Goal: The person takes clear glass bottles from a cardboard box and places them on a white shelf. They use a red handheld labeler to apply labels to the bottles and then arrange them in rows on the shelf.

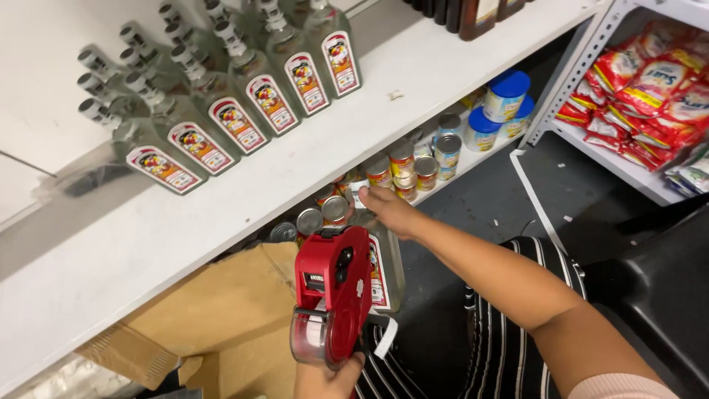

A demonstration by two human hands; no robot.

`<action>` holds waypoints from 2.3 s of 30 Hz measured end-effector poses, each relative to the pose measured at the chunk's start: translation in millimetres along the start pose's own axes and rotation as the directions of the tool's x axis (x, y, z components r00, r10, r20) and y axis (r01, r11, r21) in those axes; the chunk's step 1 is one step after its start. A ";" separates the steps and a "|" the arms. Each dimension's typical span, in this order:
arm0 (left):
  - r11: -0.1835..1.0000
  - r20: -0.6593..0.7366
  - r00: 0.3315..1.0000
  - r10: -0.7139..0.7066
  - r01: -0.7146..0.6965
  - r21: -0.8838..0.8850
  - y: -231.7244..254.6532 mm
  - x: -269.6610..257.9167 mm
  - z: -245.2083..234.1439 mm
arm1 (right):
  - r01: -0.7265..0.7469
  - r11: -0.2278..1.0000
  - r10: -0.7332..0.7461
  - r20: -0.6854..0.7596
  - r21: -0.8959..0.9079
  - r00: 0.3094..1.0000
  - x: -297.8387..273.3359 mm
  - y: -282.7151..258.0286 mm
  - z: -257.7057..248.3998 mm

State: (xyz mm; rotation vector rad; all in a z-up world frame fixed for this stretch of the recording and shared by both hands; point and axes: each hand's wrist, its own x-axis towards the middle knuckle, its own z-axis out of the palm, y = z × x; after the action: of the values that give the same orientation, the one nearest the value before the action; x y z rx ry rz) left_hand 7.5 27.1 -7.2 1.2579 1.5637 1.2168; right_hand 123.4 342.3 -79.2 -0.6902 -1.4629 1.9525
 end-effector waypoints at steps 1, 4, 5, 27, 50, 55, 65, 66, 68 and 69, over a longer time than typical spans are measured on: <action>0.995 0.007 0.997 -0.076 0.076 -0.057 -1.1 2.7 2.1 | -0.019 1.000 0.019 0.003 -0.019 1.000 -2.9 -7.4 -0.1; 0.981 -0.014 0.986 -0.164 0.161 -0.109 2.8 6.7 9.5 | -0.003 0.999 0.005 0.054 -0.041 0.999 -6.9 -21.8 1.3; 0.981 -0.009 0.986 -0.165 0.163 -0.105 3.5 7.4 9.3 | -0.002 0.999 0.004 0.050 -0.037 0.999 -7.0 -19.0 0.8; 0.931 0.061 0.990 -0.127 0.098 0.351 -6.2 -2.7 -16.3 | -0.013 0.959 -0.001 0.052 0.283 0.999 10.3 -26.3 -14.2; 0.945 -0.076 0.990 -0.118 0.135 0.298 77.3 32.3 5.2 | 0.069 0.980 -0.102 0.170 0.188 0.980 1.6 -46.2 -20.8; 0.836 -0.147 0.954 -0.260 0.299 0.461 75.4 36.3 5.8 | 0.091 0.973 -0.133 0.190 0.212 0.973 2.8 -40.8 -26.0; 0.933 -0.130 0.988 -0.085 0.124 0.337 53.9 33.1 2.8 | 0.102 0.982 -0.130 0.168 0.161 0.977 6.4 -46.8 -35.9; 0.964 -0.148 0.987 -0.058 0.093 0.248 38.7 30.7 3.3 | 0.120 0.968 -0.162 0.183 0.219 0.970 6.5 -50.7 -37.7; 0.987 -0.168 0.986 -0.024 0.051 0.153 -3.7 25.6 0.9 | 0.142 0.953 -0.198 0.196 0.269 0.960 7.2 -65.1 -42.5; 0.998 -0.233 0.972 -0.013 0.026 0.056 -31.2 23.0 -1.7 | 0.184 0.942 -0.242 0.190 0.280 0.951 7.5 -75.2 -45.7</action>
State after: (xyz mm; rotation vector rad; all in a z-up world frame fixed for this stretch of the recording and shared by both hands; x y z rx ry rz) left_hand -6.4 47.5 -37.1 1.1664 1.7865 1.3537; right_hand 162.2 393.9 -18.8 -0.1912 -1.3111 2.0465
